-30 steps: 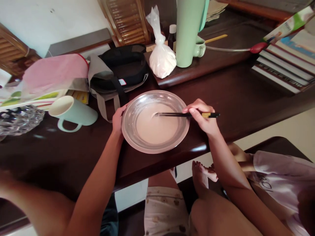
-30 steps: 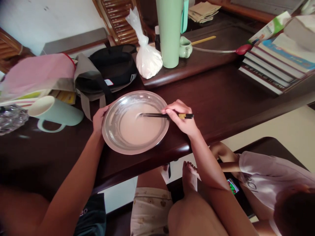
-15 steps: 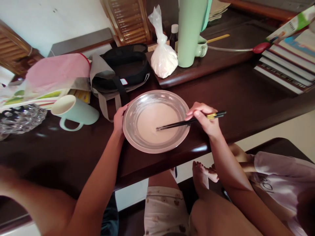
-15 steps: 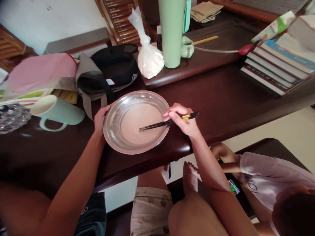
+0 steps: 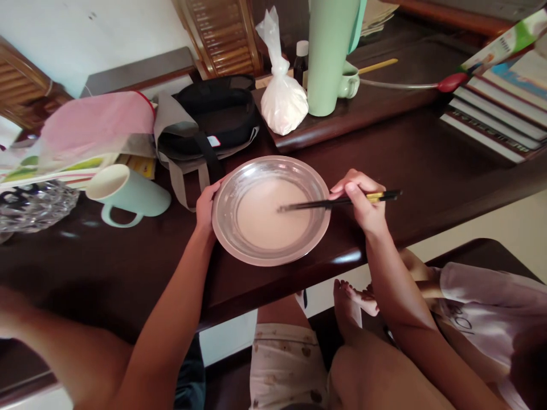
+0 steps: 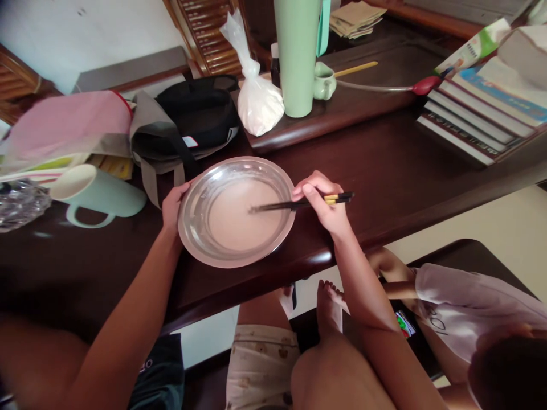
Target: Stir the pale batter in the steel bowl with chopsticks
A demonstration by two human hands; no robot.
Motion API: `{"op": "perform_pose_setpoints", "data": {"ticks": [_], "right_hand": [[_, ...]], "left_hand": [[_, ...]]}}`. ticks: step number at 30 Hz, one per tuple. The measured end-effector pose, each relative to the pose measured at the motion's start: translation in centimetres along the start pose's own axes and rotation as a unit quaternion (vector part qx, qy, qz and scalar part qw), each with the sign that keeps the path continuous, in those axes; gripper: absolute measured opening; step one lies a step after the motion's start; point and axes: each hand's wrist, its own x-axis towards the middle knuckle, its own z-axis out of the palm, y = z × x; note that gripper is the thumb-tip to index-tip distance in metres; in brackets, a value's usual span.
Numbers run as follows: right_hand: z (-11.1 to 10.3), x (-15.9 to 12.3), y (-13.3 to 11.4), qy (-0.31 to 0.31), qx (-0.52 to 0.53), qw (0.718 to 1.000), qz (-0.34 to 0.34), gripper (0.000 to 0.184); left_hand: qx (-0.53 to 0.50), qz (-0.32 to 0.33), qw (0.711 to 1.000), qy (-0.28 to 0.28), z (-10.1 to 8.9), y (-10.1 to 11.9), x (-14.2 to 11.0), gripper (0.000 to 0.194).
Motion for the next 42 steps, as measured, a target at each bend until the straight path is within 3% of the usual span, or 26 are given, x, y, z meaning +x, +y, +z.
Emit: {"op": "perform_pose_setpoints", "data": {"ticks": [4,6,9,11,14,18,20,23,25,27,29,31,33,36,38,40,42], "right_hand": [[-0.04,-0.06,0.04,-0.063,0.001,0.998,0.000,0.017],[-0.02,-0.07,0.06,-0.036,-0.035,0.999,-0.009,0.017],[0.03,-0.10,0.09,0.025,0.012,1.000,-0.006,0.023],[0.09,-0.11,0.05,-0.003,0.043,0.999,0.000,0.023],[0.10,-0.04,-0.04,-0.051,-0.018,0.998,-0.014,0.019],[-0.04,-0.09,-0.04,0.006,-0.003,1.000,-0.001,0.023],[-0.05,-0.15,-0.06,-0.018,0.029,0.999,0.018,0.024],[-0.03,-0.14,-0.08,-0.052,-0.028,0.998,-0.001,0.022],[-0.06,-0.12,-0.03,-0.014,-0.042,0.999,-0.004,0.024],[-0.08,-0.13,0.03,0.016,0.010,1.000,0.016,0.027],[-0.05,-0.14,0.04,-0.014,0.052,0.998,0.031,0.025],[-0.01,-0.11,0.02,-0.062,0.022,0.998,0.015,0.021],[0.00,-0.07,0.05,-0.052,-0.021,0.998,-0.005,0.020],[-0.05,-0.10,0.16,0.012,0.029,0.999,0.016,0.025],[-0.04,-0.14,0.14,-0.010,0.066,0.997,0.042,0.026],[-0.01,-0.12,0.05,-0.057,0.034,0.997,0.037,0.023],[-0.02,-0.07,0.02,-0.049,-0.014,0.999,0.015,0.022]], "left_hand": [[0.001,-0.004,1.000,-0.005,0.09,0.03,-0.07,0.024],[-0.003,-0.004,1.000,-0.004,0.08,0.02,-0.03,0.024],[0.000,0.000,1.000,-0.001,0.01,0.00,0.05,0.024],[0.005,-0.004,1.000,-0.002,-0.05,0.00,0.07,0.023],[0.007,-0.012,1.000,-0.004,-0.11,-0.01,0.05,0.024],[0.002,-0.009,1.000,0.001,-0.03,0.03,0.01,0.024],[0.004,-0.011,1.000,0.003,0.05,0.09,-0.03,0.023],[0.016,-0.006,1.000,0.008,0.13,0.16,-0.10,0.023],[0.022,0.001,1.000,0.011,0.16,0.17,-0.15,0.024],[0.020,-0.001,1.000,0.008,0.16,0.18,-0.17,0.025],[0.012,-0.012,1.000,-0.004,0.16,0.17,-0.15,0.024],[0.001,-0.017,1.000,-0.008,0.16,0.14,-0.10,0.023],[-0.004,-0.015,1.000,0.002,0.16,0.10,-0.05,0.023],[0.000,-0.010,1.000,0.009,0.17,0.09,-0.09,0.022],[0.003,-0.010,1.000,0.002,0.18,0.12,-0.18,0.022],[0.007,-0.008,1.000,0.000,0.19,0.18,-0.29,0.021],[0.008,-0.010,1.000,-0.003,0.18,0.20,-0.34,0.022]]}}
